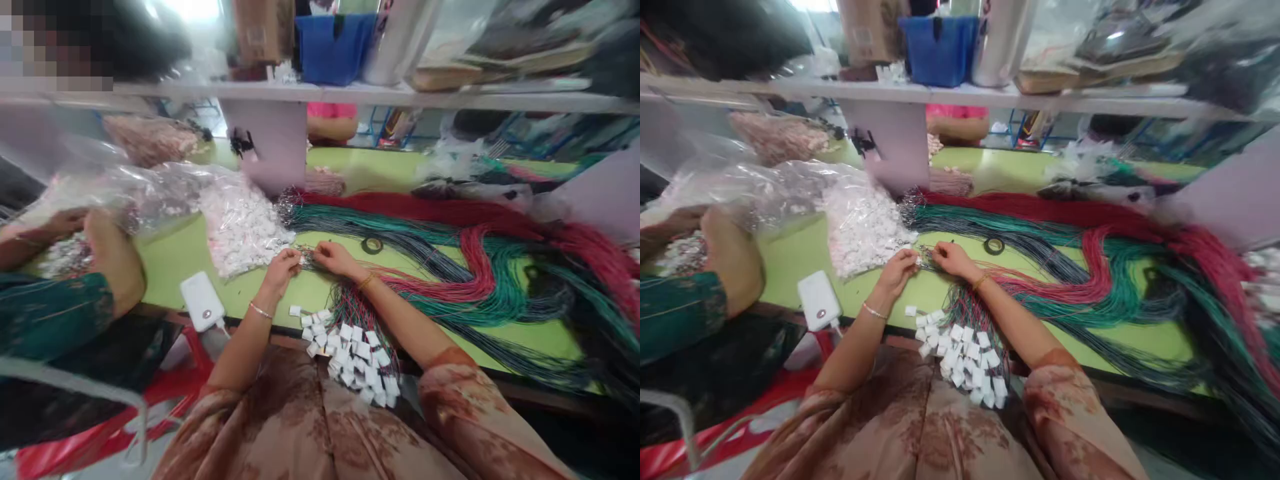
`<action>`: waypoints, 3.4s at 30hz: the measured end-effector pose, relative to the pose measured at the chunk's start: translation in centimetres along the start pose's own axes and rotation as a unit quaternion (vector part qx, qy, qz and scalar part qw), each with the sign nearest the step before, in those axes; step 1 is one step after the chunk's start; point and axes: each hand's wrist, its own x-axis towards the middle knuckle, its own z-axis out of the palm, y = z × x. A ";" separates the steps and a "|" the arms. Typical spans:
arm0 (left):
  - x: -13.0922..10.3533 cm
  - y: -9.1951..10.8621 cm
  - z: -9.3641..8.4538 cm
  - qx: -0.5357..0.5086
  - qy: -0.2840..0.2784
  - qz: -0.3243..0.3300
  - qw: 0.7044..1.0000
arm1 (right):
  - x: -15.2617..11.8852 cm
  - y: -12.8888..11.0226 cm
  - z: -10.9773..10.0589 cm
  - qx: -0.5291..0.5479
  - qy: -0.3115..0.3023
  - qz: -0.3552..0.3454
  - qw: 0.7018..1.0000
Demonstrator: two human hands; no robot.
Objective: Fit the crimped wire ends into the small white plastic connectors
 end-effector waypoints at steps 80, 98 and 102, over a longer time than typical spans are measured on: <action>-0.6 -1.3 1.2 -0.007 0.004 -0.016 1.000 | -2.4 -1.4 1.5 0.051 0.022 0.001 0.998; -0.8 -0.8 0.9 0.030 -0.006 -0.023 0.999 | 3.1 1.2 0.0 -0.239 -0.012 0.088 0.967; -0.9 -0.7 1.0 0.026 -0.008 -0.024 0.999 | 2.8 1.1 -1.0 -0.294 -0.010 0.068 0.953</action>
